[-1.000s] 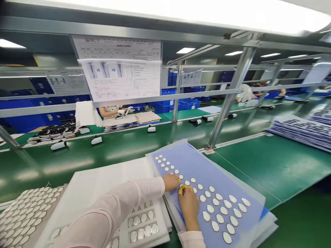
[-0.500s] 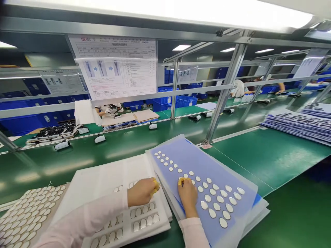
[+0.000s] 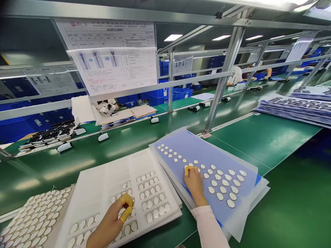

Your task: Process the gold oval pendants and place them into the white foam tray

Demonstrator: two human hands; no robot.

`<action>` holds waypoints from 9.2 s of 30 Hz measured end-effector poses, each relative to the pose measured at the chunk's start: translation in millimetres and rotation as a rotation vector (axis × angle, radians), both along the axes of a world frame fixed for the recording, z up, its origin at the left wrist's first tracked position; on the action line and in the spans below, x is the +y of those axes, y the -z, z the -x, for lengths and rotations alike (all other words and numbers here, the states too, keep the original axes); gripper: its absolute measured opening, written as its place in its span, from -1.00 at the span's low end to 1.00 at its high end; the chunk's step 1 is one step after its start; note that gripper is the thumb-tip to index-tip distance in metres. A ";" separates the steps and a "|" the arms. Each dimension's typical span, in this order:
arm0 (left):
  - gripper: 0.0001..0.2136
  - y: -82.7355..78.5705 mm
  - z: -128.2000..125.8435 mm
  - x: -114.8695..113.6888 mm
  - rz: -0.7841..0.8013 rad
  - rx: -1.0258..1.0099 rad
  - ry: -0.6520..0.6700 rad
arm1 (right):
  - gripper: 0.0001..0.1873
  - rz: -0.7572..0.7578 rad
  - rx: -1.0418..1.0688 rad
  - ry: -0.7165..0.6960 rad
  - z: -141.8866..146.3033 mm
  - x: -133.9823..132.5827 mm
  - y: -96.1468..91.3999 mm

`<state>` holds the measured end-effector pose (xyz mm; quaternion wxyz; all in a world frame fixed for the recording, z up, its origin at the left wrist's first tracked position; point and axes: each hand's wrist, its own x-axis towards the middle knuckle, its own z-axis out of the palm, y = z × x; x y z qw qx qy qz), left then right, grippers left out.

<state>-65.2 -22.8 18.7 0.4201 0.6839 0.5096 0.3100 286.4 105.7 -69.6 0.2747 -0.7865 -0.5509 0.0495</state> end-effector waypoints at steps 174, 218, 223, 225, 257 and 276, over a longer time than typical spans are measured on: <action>-0.64 53.3 62.4 79.6 0.028 0.665 -0.305 | -0.72 -0.205 1.195 -0.742 148.2 -84.3 -44.4; -0.82 50.5 39.0 23.5 -0.144 0.043 -0.421 | -0.81 0.032 0.337 -1.050 195.9 -43.0 -50.0; -0.81 67.9 70.9 37.0 -0.151 0.117 -0.665 | -0.76 -0.039 -0.093 -1.211 251.4 -8.5 -43.8; -0.81 75.7 75.8 41.9 -0.146 0.088 -0.705 | -0.72 -0.044 -0.174 -1.281 273.2 2.3 -34.8; -0.72 97.8 66.0 55.0 -0.146 0.659 -0.502 | -0.47 0.106 -0.214 -1.051 236.2 18.0 -22.5; -0.70 105.9 57.2 50.8 -0.361 0.623 -0.357 | -0.47 0.130 -0.251 -1.157 241.0 -9.1 0.9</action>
